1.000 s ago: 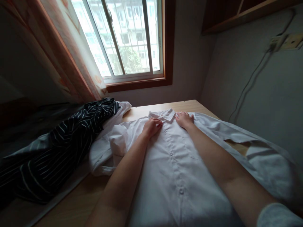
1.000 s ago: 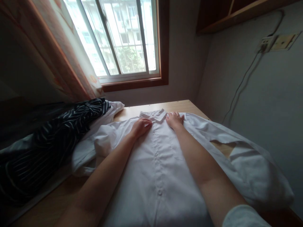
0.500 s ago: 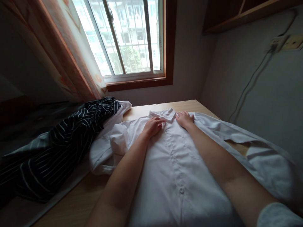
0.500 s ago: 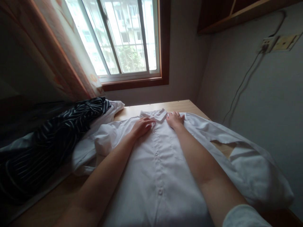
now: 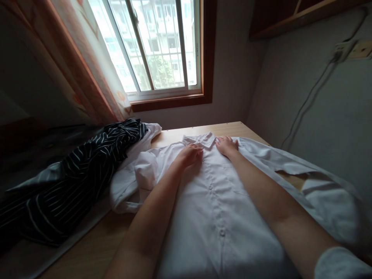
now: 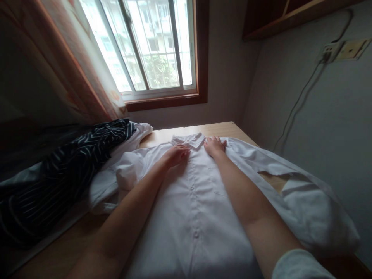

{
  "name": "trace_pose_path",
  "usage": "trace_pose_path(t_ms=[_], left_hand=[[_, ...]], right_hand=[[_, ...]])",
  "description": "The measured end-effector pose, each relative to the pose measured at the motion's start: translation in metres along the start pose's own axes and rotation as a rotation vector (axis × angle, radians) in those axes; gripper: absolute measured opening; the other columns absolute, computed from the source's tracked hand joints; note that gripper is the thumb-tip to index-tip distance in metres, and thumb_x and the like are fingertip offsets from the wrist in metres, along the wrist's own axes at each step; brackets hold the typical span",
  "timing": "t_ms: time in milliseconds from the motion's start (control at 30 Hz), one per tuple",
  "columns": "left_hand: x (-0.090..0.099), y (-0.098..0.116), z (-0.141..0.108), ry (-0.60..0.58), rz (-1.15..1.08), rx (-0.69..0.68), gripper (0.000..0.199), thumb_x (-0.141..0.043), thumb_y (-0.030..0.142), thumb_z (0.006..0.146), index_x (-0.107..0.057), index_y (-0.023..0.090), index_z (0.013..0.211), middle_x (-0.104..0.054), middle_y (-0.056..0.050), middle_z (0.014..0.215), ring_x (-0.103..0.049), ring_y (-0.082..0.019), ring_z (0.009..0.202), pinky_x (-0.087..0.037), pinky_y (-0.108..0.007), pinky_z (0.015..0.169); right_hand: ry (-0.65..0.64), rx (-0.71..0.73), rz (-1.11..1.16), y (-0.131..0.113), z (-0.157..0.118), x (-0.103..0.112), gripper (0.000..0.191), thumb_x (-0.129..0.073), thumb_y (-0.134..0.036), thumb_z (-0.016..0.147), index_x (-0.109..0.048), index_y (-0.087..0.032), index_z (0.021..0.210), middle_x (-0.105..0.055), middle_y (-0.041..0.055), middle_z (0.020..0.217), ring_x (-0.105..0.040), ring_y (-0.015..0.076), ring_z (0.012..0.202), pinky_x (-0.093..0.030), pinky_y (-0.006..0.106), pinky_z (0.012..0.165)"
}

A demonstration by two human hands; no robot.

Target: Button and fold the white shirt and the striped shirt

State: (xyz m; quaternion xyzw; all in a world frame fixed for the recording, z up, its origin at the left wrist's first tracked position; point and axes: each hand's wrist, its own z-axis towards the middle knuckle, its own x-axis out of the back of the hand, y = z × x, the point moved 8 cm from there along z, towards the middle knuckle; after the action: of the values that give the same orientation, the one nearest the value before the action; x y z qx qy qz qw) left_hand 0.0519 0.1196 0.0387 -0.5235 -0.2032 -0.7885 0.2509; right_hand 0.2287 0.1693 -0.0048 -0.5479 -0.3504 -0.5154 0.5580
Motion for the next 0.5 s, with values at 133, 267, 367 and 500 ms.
trace_pose_path(t_ms=[133, 267, 367, 500], left_hand=[[0.004, 0.007, -0.003, -0.018, 0.100, 0.012, 0.032, -0.046, 0.014, 0.094, -0.070, 0.018, 0.115, -0.071, -0.009, 0.109, -0.062, -0.022, 0.100, -0.049, -0.035, 0.094], [0.004, 0.011, -0.005, -0.018, 0.170, 0.032, 0.034, -0.041, 0.023, 0.099, -0.073, 0.018, 0.109, -0.068, -0.011, 0.106, -0.058, -0.024, 0.101, -0.048, -0.040, 0.093], [0.002, 0.011, -0.004, -0.006, 0.189, 0.035, 0.033, -0.042, 0.022, 0.098, -0.073, 0.017, 0.106, -0.067, -0.011, 0.108, -0.056, -0.025, 0.106, -0.046, -0.041, 0.098], [-0.003, 0.010, 0.001, -0.025, 0.160, 0.033, 0.032, -0.041, 0.015, 0.094, -0.073, 0.015, 0.099, -0.068, -0.012, 0.109, -0.056, -0.024, 0.108, -0.045, -0.040, 0.101]], right_hand=[[-0.002, 0.000, 0.002, 0.000, 0.000, 0.000, 0.047, -0.031, -0.044, 0.100, -0.055, -0.029, 0.136, -0.046, 0.0100, 0.149, -0.036, 0.0306, 0.137, -0.020, 0.068, 0.110], [-0.014, -0.005, -0.003, 0.000, 0.000, 0.000, 0.047, -0.031, -0.046, 0.100, -0.055, -0.030, 0.137, -0.045, 0.0101, 0.150, -0.035, 0.0306, 0.138, -0.020, 0.068, 0.110], [-0.015, -0.007, -0.002, 0.000, 0.000, 0.000, 0.047, -0.031, -0.046, 0.100, -0.054, -0.030, 0.137, -0.044, 0.0101, 0.151, -0.034, 0.0303, 0.139, -0.020, 0.068, 0.110], [-0.010, 0.003, 0.007, -0.001, -0.001, 0.000, 0.047, -0.032, -0.045, 0.099, -0.054, -0.029, 0.138, -0.044, 0.0100, 0.151, -0.034, 0.0302, 0.139, -0.020, 0.068, 0.110]])
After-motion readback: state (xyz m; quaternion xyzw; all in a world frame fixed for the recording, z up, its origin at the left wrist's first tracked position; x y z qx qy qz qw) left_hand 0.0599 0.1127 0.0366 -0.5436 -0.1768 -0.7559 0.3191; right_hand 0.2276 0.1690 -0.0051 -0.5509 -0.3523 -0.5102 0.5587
